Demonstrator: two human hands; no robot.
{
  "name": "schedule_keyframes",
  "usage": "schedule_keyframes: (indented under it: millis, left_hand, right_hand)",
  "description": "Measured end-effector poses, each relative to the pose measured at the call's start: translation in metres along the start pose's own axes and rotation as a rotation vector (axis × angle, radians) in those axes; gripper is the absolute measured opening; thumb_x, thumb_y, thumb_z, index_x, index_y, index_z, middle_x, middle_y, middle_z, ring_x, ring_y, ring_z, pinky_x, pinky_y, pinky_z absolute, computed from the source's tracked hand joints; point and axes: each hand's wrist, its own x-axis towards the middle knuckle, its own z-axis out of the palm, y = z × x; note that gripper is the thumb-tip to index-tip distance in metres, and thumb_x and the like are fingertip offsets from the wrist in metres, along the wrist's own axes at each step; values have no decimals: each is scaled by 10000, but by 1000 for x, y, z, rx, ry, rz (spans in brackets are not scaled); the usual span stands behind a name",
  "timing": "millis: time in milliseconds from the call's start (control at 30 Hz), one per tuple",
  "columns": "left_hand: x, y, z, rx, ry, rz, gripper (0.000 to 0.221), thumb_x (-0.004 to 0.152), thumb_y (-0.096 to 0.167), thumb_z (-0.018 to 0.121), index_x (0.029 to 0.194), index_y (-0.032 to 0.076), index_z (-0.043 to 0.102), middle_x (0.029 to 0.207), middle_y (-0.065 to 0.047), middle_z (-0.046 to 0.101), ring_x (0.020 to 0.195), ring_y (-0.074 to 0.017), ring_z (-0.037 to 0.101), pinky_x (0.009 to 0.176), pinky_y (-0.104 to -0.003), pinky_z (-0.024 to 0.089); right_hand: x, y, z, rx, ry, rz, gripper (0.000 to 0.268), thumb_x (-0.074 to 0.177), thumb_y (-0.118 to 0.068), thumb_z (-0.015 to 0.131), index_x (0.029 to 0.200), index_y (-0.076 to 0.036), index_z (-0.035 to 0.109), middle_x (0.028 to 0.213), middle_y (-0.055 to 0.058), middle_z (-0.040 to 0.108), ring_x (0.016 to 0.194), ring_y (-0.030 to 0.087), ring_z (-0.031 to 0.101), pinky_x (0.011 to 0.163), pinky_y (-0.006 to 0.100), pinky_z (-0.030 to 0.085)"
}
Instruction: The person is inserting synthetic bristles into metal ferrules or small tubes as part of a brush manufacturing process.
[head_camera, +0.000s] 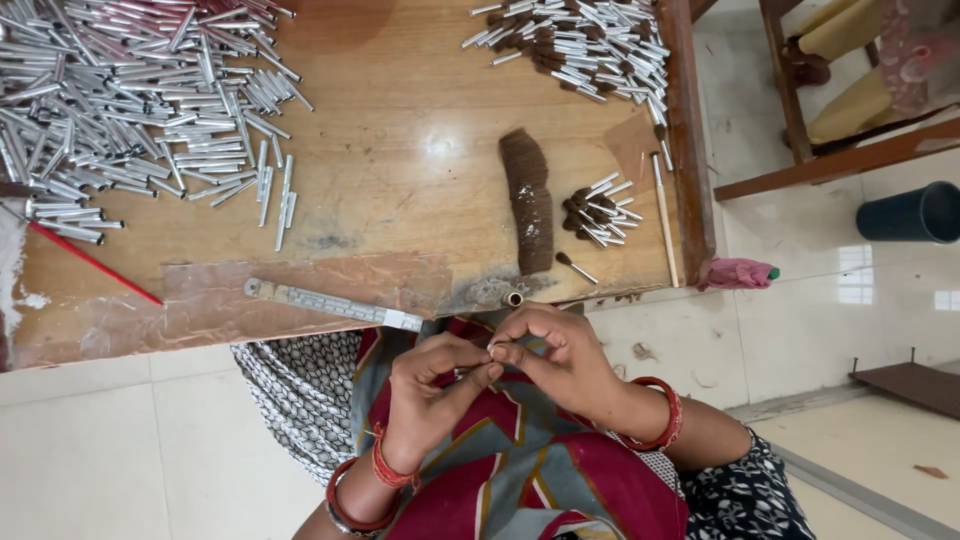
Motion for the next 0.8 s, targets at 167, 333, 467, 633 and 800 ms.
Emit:
schedule_keyframes:
  millis: [167, 333, 467, 633, 800]
  left_hand:
    - [22, 14, 7, 34, -110, 6, 166, 809, 29, 855, 950, 25, 769, 907, -79, 758, 794, -159, 730, 700, -274, 577]
    - [86, 57, 1, 246, -196, 87, 343, 813, 176, 853, 1111, 37, 755, 945, -97, 745, 824, -199, 741, 718, -318, 579]
    - [148, 41, 1, 636, -251, 250, 530, 827, 290, 842, 1245, 13, 673, 1205, -160, 693, 1017, -349, 654, 968, -438, 491]
    - [200, 9, 11, 804, -378, 383, 781, 662, 283, 901, 1307, -24, 584, 1381, -215, 580, 1289, -390, 536, 1156, -553, 288]
    - [196, 5, 17, 845, -490, 245, 768, 693, 256, 888, 1346, 13, 566, 1384, -176, 586, 1315, -342, 535, 1213, -566, 240]
  right_hand:
    - [-4, -4, -23, -104, 63, -60, 93, 915, -83, 760, 950, -21, 700, 935, 71, 747, 879, 186, 713, 783, 311, 552]
    - [7, -10, -68, -419, 219, -166, 88, 892, -40, 743, 973, -35, 707, 977, 78, 742, 927, 243, 708, 815, 344, 539]
    - [22, 1, -96, -879, 384, -213, 143, 926, -14, 715, 1068, -27, 701, 1084, 109, 690, 1027, 324, 637, 885, 414, 508]
    - [15, 2, -81, -928, 313, -231, 316, 852, 33, 665, 1156, -42, 710, 1205, 134, 637, 1138, 361, 571, 962, 458, 474]
    - [5, 19, -56, -913, 123, -264, 482, 693, 72, 640, 1116, -136, 738, 1281, 147, 586, 1234, 396, 471, 1079, 508, 407]
